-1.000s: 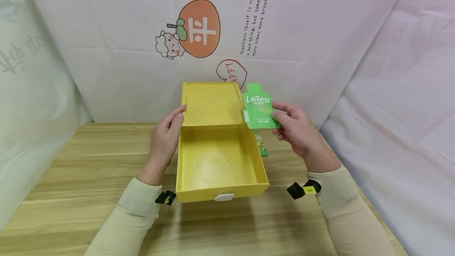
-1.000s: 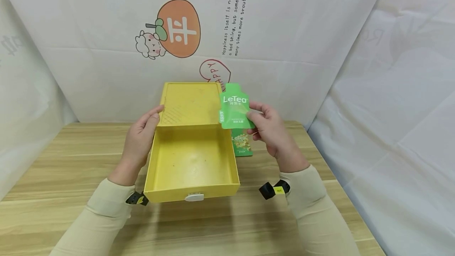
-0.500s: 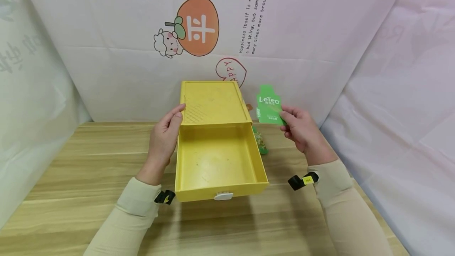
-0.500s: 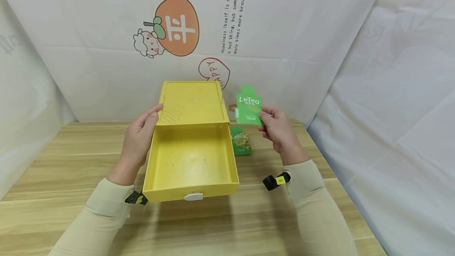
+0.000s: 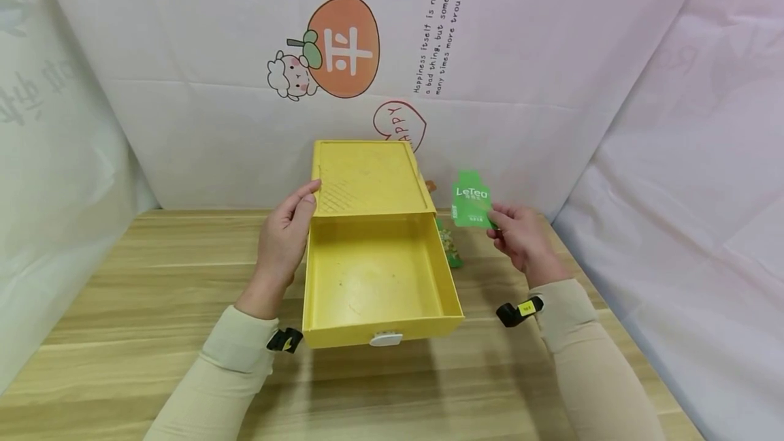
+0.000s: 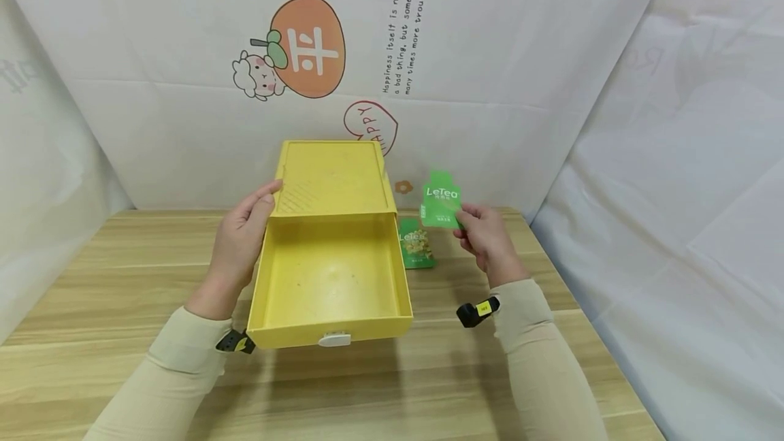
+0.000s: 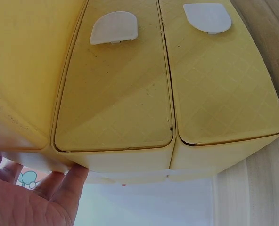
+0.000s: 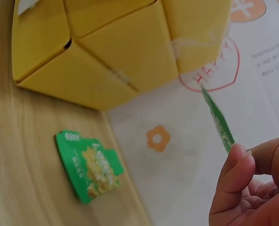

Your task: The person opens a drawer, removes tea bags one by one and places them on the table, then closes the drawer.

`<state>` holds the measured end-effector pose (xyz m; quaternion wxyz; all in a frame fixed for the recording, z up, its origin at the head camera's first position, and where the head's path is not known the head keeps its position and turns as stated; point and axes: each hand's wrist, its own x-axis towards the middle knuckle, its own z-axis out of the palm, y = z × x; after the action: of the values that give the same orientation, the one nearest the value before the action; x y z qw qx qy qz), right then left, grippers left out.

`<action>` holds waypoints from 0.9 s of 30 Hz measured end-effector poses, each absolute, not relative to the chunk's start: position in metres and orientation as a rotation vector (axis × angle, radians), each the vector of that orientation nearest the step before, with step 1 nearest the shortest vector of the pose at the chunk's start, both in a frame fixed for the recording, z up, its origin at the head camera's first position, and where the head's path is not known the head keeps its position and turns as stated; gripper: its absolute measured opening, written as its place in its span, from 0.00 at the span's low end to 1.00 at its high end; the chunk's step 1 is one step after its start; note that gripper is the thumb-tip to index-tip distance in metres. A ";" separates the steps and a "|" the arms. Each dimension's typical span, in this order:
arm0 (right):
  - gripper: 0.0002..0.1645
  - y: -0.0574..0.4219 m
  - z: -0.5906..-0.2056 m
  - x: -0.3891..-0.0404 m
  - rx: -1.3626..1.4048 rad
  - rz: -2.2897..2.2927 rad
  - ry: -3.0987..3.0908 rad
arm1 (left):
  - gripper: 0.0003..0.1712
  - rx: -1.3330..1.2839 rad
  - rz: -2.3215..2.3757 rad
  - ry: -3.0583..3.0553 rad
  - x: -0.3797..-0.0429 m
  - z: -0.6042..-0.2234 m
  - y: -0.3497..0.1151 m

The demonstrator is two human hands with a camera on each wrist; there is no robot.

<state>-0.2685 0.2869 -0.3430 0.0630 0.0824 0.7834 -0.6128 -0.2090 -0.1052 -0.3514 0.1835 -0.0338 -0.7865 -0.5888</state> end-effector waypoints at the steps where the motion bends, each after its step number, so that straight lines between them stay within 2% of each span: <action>1: 0.32 0.288 -0.346 -0.270 0.254 -1.848 2.365 | 0.27 -0.097 -1.664 -2.217 -0.209 -0.351 -0.105; 27: 0.31 0.310 -0.401 -0.285 0.403 -1.757 2.374 | 0.27 -0.088 -1.681 -2.237 -0.208 -0.352 -0.106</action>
<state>-0.2845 0.3102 -0.4013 0.0803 0.1348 0.7938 -0.5876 -0.2085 -0.1057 -0.3518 0.1701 -0.0311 -0.7875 -0.5916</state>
